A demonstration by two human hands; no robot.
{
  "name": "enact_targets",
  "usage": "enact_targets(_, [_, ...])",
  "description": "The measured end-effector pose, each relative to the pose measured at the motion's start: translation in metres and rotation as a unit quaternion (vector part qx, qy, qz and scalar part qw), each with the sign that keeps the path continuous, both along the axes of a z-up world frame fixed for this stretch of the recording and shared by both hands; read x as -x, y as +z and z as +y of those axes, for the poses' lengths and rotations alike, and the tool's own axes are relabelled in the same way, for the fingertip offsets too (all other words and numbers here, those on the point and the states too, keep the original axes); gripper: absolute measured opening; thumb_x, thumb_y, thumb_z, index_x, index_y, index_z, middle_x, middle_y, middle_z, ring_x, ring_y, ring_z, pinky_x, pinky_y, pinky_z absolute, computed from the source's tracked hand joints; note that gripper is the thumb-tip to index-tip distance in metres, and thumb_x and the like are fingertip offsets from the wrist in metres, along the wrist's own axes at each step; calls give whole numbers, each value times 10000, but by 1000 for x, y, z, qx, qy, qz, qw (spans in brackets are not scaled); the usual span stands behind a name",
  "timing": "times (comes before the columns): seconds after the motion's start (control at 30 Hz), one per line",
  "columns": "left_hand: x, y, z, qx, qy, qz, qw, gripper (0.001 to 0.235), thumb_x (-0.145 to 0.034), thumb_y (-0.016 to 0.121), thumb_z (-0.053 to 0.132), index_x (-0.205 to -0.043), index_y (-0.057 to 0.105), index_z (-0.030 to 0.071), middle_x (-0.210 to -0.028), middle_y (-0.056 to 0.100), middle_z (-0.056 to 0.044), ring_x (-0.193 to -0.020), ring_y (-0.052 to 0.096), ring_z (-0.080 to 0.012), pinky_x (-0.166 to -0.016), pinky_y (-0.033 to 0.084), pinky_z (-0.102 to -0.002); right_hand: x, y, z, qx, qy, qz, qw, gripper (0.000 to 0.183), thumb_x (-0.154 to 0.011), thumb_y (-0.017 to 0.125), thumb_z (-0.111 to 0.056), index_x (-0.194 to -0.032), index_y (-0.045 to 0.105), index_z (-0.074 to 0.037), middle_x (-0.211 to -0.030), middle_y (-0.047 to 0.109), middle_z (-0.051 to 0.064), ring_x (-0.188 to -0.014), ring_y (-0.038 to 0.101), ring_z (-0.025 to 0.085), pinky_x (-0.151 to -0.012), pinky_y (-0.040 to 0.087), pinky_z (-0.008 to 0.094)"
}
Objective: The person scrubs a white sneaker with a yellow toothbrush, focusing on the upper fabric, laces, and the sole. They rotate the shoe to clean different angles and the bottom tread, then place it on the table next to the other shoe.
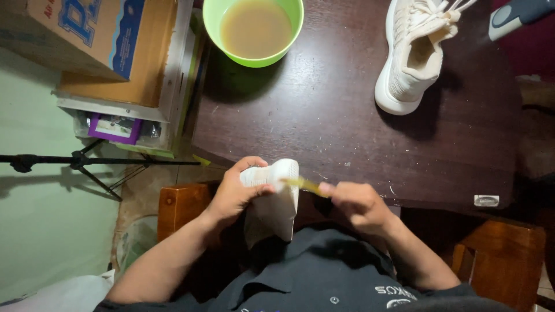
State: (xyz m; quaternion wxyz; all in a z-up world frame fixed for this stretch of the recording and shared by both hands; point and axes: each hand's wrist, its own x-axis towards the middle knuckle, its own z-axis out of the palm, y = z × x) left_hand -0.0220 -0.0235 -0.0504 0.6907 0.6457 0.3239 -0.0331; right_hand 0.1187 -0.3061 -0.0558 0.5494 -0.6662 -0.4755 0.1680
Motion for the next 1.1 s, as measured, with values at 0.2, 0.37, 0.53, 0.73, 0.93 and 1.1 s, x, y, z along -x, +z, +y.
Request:
enact_targets(0.2, [-6,33,18,-163,-117,113,973,535,-768,776,632,-1268,669,475,-1139,742,-66,-1087,694,-308,-906,540,-396,8,-18,-10,46,-80,-30,995,529,-817,508,94,-1284,703,-61,-678,581,101,-537,565,300,-550,509,391])
enact_targets(0.37, [6,-3,11,-419,-121,-152,887,761,-969,386,687,-1531,471,180,-1036,556,-179,-1116,564,-463,-1090,383,-554,8,-26,-2,59,-79,-30,995,555,-812,528,94,-1320,690,-62,-663,580,138,-539,576,321,-548,502,417])
enact_targets(0.53, [-2,-25,-2,-555,-132,-226,789,419,-1087,380,462,-1458,533,340,-1357,527,-102,-1343,467,-409,-1096,391,-531,31,-25,8,23,-59,-37,997,451,-860,552,80,-1251,727,-63,-659,569,126,-522,557,323,-532,505,380])
enact_targets(0.73, [-8,-57,0,-520,-121,-217,817,416,-1043,371,515,-1175,706,305,-1003,640,-14,-1050,647,-307,-899,526,-438,44,-41,-4,26,-118,-14,993,444,-927,568,20,-1360,653,-34,-684,584,107,-528,557,264,-537,509,335])
enact_targets(0.93, [-21,-62,6,-561,-43,-298,771,421,-1039,381,524,-1060,714,268,-866,596,-24,-836,643,-316,-708,587,-422,50,-43,-10,32,-102,-41,993,460,-909,582,49,-1357,657,-23,-674,588,103,-523,567,273,-517,506,345])
enact_targets(1.1, [-19,11,10,-446,20,-250,859,544,-1059,271,523,-918,658,167,-774,547,-8,-718,624,-267,-687,546,-352,53,-32,-7,-3,-138,-45,989,457,-932,569,25,-1385,631,8,-694,578,127,-531,538,287,-534,499,323])
